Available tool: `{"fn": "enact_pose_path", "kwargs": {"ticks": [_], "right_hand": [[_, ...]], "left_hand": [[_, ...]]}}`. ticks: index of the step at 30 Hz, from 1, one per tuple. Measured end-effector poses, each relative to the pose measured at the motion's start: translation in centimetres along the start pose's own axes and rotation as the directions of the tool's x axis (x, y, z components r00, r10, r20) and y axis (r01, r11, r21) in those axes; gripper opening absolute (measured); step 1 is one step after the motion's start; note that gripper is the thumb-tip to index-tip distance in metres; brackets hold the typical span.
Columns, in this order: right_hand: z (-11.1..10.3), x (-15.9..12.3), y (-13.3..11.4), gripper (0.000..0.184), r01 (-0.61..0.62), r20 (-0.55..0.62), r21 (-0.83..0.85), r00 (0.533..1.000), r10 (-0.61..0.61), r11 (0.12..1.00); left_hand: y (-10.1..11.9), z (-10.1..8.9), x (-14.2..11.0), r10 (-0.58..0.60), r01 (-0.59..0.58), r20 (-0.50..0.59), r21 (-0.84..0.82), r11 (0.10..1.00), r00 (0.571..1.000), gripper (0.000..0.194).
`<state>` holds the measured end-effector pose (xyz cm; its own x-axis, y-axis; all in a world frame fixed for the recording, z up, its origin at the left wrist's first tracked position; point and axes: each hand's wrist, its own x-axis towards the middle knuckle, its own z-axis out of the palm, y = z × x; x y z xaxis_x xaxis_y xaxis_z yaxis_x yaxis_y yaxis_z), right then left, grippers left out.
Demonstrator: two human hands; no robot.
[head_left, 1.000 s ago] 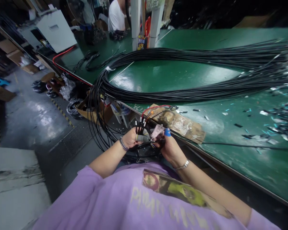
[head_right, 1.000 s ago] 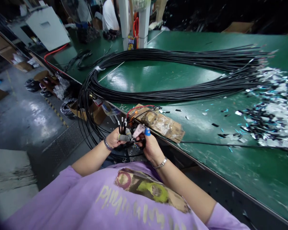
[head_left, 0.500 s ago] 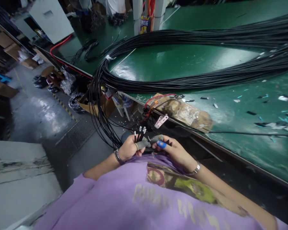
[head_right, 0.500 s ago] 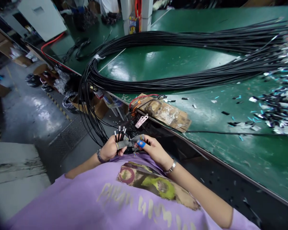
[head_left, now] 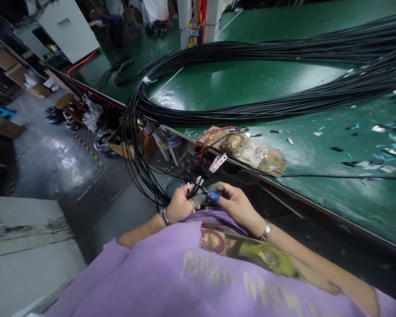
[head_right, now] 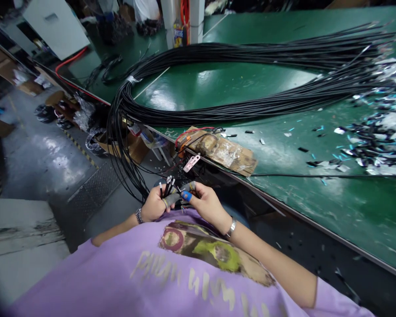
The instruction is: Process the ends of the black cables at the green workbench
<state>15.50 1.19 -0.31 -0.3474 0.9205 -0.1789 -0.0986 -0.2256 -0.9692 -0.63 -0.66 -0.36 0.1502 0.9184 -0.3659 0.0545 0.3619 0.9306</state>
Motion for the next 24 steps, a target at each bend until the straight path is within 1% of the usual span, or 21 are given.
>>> {"fn": "enact_pose_path", "kwargs": {"ticks": [2,5,6,7,11,14,17,20,22,24], "right_hand": [[0.1,-0.1,0.1,0.023,0.021,0.034,-0.027,0.999,-0.020,0.999],[0.1,-0.2,0.1,0.022,0.050,0.112,-0.074,0.993,-0.041,0.996],[0.1,-0.1,0.2,0.023,0.054,0.110,-0.081,0.993,-0.045,0.995],[0.1,0.0,0.2,0.024,0.054,0.084,-0.085,0.995,-0.047,0.995],[0.1,0.6,0.4,0.030,0.039,-0.086,-0.128,0.995,-0.050,0.991],[0.3,1.0,0.6,0.032,0.043,-0.105,-0.125,0.993,-0.056,0.991],[0.6,1.2,0.7,0.031,0.057,-0.078,-0.055,0.995,-0.062,0.997],[0.7,1.0,0.6,0.029,0.029,-0.016,0.004,0.999,-0.029,1.000],[0.6,0.8,0.4,0.026,0.035,0.022,-0.042,0.999,-0.034,0.998],[0.5,0.4,0.3,0.020,0.116,0.083,-0.192,0.991,-0.101,0.975]], "left_hand": [[-0.3,-0.2,0.2,0.018,-0.018,-0.007,-0.012,1.000,1.000,0.038],[-0.9,-0.4,0.5,0.050,-0.052,-0.049,-0.028,0.998,0.998,0.038],[-1.0,-0.4,0.5,0.053,-0.055,-0.060,-0.030,0.998,0.997,0.038],[-1.0,-0.4,0.6,0.050,-0.052,-0.067,-0.031,0.998,0.997,0.038],[-0.6,-0.2,0.4,0.023,-0.026,-0.074,-0.029,0.999,0.997,0.039],[-0.3,-0.1,0.3,0.002,-0.003,-0.076,-0.019,1.000,0.997,0.040],[-0.6,-0.2,0.4,0.010,-0.012,-0.073,-0.024,1.000,0.997,0.040],[-1.2,-0.4,0.6,0.010,-0.012,-0.059,-0.033,0.999,0.998,0.041],[-1.3,-0.3,0.7,-0.004,0.002,-0.049,-0.041,0.999,0.999,0.041],[-1.1,-0.3,0.8,0.003,-0.008,-0.077,-0.067,0.998,0.997,0.041]]}}
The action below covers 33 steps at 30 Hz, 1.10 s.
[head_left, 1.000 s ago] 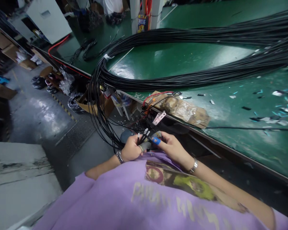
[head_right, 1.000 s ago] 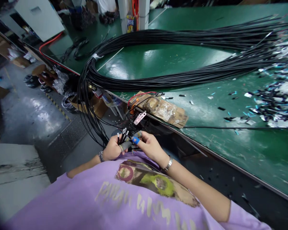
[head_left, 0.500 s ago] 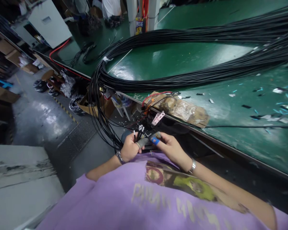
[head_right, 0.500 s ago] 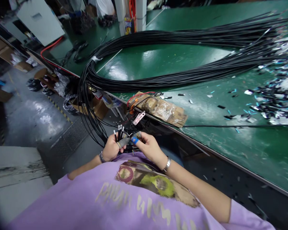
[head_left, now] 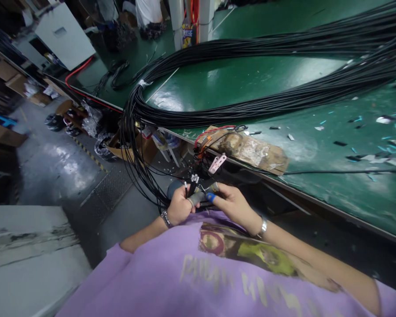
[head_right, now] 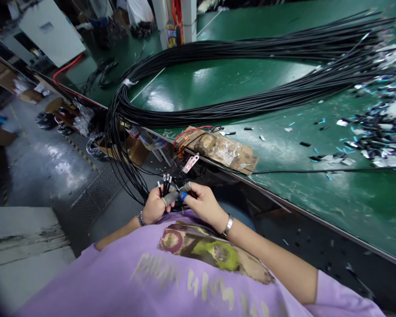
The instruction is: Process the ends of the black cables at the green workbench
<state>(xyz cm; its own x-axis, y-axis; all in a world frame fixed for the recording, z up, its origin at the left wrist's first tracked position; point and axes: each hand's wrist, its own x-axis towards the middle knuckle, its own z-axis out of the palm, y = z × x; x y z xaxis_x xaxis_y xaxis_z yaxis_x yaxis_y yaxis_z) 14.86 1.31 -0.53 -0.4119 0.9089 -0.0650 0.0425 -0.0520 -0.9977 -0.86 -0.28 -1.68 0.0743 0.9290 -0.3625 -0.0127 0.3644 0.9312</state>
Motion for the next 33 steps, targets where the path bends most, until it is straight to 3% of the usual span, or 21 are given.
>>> {"fn": "enact_pose_path", "kwargs": {"ticks": [4,9,14,17,20,28,33], "right_hand": [[-0.2,-0.4,0.1,0.015,0.177,0.201,-0.234,0.971,-0.131,0.956],[-1.2,0.1,1.2,0.031,0.070,0.014,-0.277,0.998,-0.069,0.958],[-1.9,0.4,0.6,0.030,0.154,0.061,-0.419,0.988,-0.142,0.895],[-1.6,0.4,-0.1,0.031,0.220,0.117,-0.406,0.975,-0.188,0.887],[-1.3,0.5,-0.4,0.030,0.207,0.108,-0.340,0.978,-0.181,0.917],[-1.0,0.5,0.0,0.033,0.206,0.090,-0.276,0.978,-0.189,0.939],[-1.0,0.5,0.1,0.037,0.229,0.137,-0.329,0.971,-0.194,0.916]], "left_hand": [[0.7,-0.1,0.3,0.021,-0.028,-0.104,-0.069,0.997,0.994,0.044],[0.8,-0.5,0.4,-0.038,0.027,-0.095,-0.116,0.993,0.995,0.045],[0.4,-0.7,-0.1,-0.044,0.040,-0.043,-0.098,0.994,0.998,0.046],[0.3,-0.6,-0.4,0.030,-0.031,-0.051,-0.032,0.999,0.998,0.045],[0.1,-0.5,-0.6,0.072,-0.072,-0.050,0.013,0.997,0.996,0.043],[0.8,-0.3,-0.9,0.059,-0.058,-0.038,0.036,0.998,0.998,0.043],[1.2,-0.1,-0.9,0.057,-0.054,-0.055,0.048,0.997,0.997,0.043]]}}
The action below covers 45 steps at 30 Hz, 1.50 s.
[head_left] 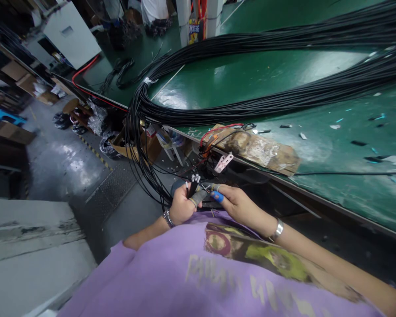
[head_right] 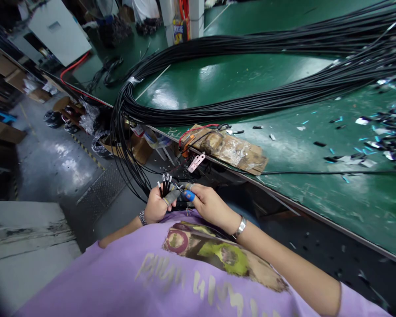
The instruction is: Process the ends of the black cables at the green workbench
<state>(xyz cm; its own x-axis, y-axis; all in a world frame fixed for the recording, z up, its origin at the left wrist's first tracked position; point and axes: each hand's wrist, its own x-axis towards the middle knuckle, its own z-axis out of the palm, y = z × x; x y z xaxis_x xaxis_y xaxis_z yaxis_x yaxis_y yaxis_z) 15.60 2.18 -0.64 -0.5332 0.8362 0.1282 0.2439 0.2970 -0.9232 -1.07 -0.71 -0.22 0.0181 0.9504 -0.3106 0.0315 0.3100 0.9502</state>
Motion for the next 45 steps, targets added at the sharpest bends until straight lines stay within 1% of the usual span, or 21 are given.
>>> {"fn": "enact_pose_path", "kwargs": {"ticks": [4,6,8,10,14,16,19,24,26,28,31,36,38,40,42,43,44,45], "right_hand": [[0.0,-0.1,0.3,0.043,0.000,0.038,-0.078,0.999,0.003,0.997],[0.1,-0.2,0.4,0.045,-0.006,0.041,-0.091,0.999,0.010,0.996],[0.2,-0.3,0.5,0.047,-0.021,0.037,-0.089,0.999,0.025,0.996],[0.3,-0.3,0.5,0.048,-0.044,0.032,-0.079,0.998,0.046,0.996],[0.4,-0.4,0.3,0.050,-0.088,0.060,-0.015,0.994,0.089,0.996],[0.5,-0.4,0.2,0.051,-0.109,0.069,0.017,0.992,0.107,0.994],[0.5,-0.4,0.1,0.052,-0.128,0.062,0.052,0.990,0.125,0.990],[0.7,-0.3,-0.2,0.051,-0.177,0.078,0.140,0.983,0.168,0.974],[0.8,-0.3,-0.3,0.051,-0.204,0.077,0.175,0.978,0.193,0.963],[0.9,-0.4,-0.3,0.051,-0.237,0.077,0.204,0.971,0.226,0.950],[1.1,-0.4,-0.3,0.051,-0.299,0.107,0.242,0.954,0.281,0.923],[1.3,-0.3,-0.2,0.053,-0.367,0.155,0.283,0.929,0.336,0.886],[1.4,-0.3,-0.2,0.053,-0.382,0.148,0.283,0.924,0.354,0.880],[1.5,-0.2,-0.1,0.052,-0.394,0.134,0.282,0.919,0.370,0.875],[1.6,-0.2,-0.1,0.051,-0.401,0.124,0.296,0.916,0.382,0.867],[1.6,-0.2,-0.1,0.051,-0.405,0.122,0.307,0.914,0.386,0.861],[1.6,-0.2,-0.1,0.052,-0.408,0.121,0.319,0.913,0.390,0.856],[1.7,-0.2,-0.1,0.052,-0.411,0.121,0.327,0.911,0.394,0.851]], "left_hand": [[-0.1,0.1,0.0,0.004,-0.004,-0.013,0.013,1.000,1.000,0.043],[-0.3,0.2,0.0,0.031,-0.030,-0.026,0.041,0.999,0.999,0.041],[-0.5,0.1,0.0,0.090,-0.086,-0.038,0.100,0.991,0.995,0.037],[-0.8,0.0,-0.1,0.179,-0.166,-0.046,0.204,0.965,0.983,0.032],[-1.3,-0.3,-0.2,0.368,-0.314,-0.042,0.437,0.843,0.929,0.024],[-1.4,-0.4,-0.2,0.425,-0.354,-0.024,0.511,0.783,0.905,0.022],[-1.6,-0.5,-0.2,0.477,-0.389,0.005,0.587,0.710,0.879,0.020],[-1.8,-0.6,-0.1,0.559,-0.450,0.028,0.628,0.635,0.828,0.013],[-1.9,-0.7,0.0,0.594,-0.473,0.043,0.652,0.593,0.803,0.012],[-1.9,-0.7,0.0,0.637,-0.494,0.056,0.685,0.536,0.769,0.012],[-2.0,-0.7,0.1,0.690,-0.514,0.069,0.721,0.464,0.720,0.010],[-2.3,-0.8,0.3,0.766,-0.551,0.082,0.744,0.379,0.638,0.010],[-2.5,-0.9,0.4,0.781,-0.550,0.084,0.756,0.355,0.619,0.010],[-2.7,-0.9,0.4,0.782,-0.544,0.083,0.764,0.348,0.617,0.011],[-2.8,-0.9,0.4,0.767,-0.537,0.071,0.755,0.376,0.638,0.011],[-2.8,-0.9,0.4,0.749,-0.532,0.060,0.742,0.408,0.660,0.011],[-2.7,-0.9,0.4,0.722,-0.522,0.046,0.723,0.453,0.691,0.011],[-2.5,-0.9,0.3,0.682,-0.503,0.029,0.698,0.509,0.731,0.012]]}}
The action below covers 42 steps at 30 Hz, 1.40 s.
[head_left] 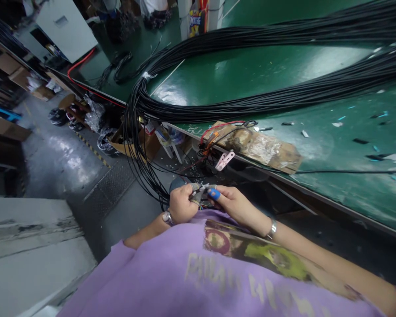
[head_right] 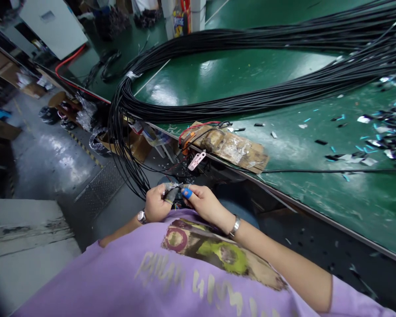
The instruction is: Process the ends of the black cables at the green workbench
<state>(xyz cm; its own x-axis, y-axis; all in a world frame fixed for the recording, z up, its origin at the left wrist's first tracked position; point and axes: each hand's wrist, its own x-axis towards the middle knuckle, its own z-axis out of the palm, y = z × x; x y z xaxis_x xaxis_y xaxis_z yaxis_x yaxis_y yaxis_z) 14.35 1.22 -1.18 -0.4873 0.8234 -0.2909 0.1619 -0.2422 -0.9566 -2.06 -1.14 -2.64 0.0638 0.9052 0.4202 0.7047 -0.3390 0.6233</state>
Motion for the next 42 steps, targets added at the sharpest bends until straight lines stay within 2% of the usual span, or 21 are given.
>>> {"fn": "enact_pose_path", "kwargs": {"ticks": [2,3,5,7,10,13,19,22,27,29,32,35,38,40,42], "right_hand": [[0.0,0.0,0.0,0.053,-0.010,0.001,0.006,1.000,0.010,1.000],[0.0,0.0,0.1,0.054,-0.014,0.002,0.005,1.000,0.014,1.000],[0.0,0.0,0.1,0.054,-0.019,0.007,-0.005,1.000,0.020,1.000],[-0.1,0.1,0.0,0.054,-0.014,0.016,-0.023,1.000,0.015,1.000],[-0.3,0.1,-0.2,0.053,0.018,0.020,-0.071,1.000,-0.017,0.997],[-0.4,0.1,-0.3,0.052,0.067,0.006,-0.130,0.998,-0.067,0.989],[-0.6,0.2,0.2,0.046,0.124,0.011,-0.241,0.992,-0.125,0.963],[-1.1,0.0,0.0,0.039,0.169,-0.031,-0.260,0.983,-0.183,0.951],[-1.8,-0.4,-0.7,0.034,0.222,-0.084,-0.252,0.965,-0.250,0.942],[-1.8,-0.4,-0.8,0.035,0.195,-0.082,-0.190,0.974,-0.213,0.962],[-1.3,-0.1,-0.5,0.042,0.099,-0.076,-0.005,0.992,-0.099,0.995],[-0.5,0.2,0.3,0.049,0.001,-0.078,0.193,0.997,0.014,0.981],[0.4,0.4,0.9,0.052,-0.116,0.008,0.339,0.993,0.121,0.934],[0.7,0.4,1.1,0.052,-0.162,0.053,0.391,0.987,0.153,0.906],[0.6,0.2,0.8,0.051,-0.144,0.037,0.401,0.989,0.141,0.905]], "left_hand": [[0.3,-0.4,0.4,-0.140,0.148,0.086,-0.095,0.984,0.986,0.017],[0.4,-0.6,0.6,-0.214,0.235,0.144,-0.149,0.960,0.966,0.020],[0.6,-1.0,1.2,-0.335,0.408,0.283,-0.261,0.875,0.899,0.027],[0.7,-1.5,1.8,-0.393,0.540,0.415,-0.338,0.771,0.821,0.032],[0.6,-1.8,2.3,-0.430,0.666,0.539,-0.383,0.640,0.724,0.039],[0.6,-1.7,2.6,-0.453,0.750,0.610,-0.418,0.513,0.650,0.043],[1.0,-1.4,3.1,-0.386,0.828,0.733,-0.480,0.290,0.560,0.044],[1.0,-1.6,3.3,-0.387,0.835,0.740,-0.496,0.237,0.549,0.043],[1.1,-1.7,3.0,-0.406,0.815,0.707,-0.496,0.300,0.580,0.044],[1.2,-1.7,2.7,-0.396,0.809,0.708,-0.478,0.342,0.585,0.045],[1.3,-1.6,2.3,-0.366,0.799,0.719,-0.459,0.389,0.591,0.046],[1.3,-1.5,2.1,-0.361,0.801,0.722,-0.470,0.370,0.590,0.047],[1.1,-1.4,2.0,-0.340,0.806,0.734,-0.493,0.328,0.588,0.049],[1.0,-1.4,2.0,-0.336,0.806,0.736,-0.497,0.321,0.588,0.050],[0.9,-1.3,2.0,-0.349,0.804,0.729,-0.489,0.338,0.590,0.051]]}}
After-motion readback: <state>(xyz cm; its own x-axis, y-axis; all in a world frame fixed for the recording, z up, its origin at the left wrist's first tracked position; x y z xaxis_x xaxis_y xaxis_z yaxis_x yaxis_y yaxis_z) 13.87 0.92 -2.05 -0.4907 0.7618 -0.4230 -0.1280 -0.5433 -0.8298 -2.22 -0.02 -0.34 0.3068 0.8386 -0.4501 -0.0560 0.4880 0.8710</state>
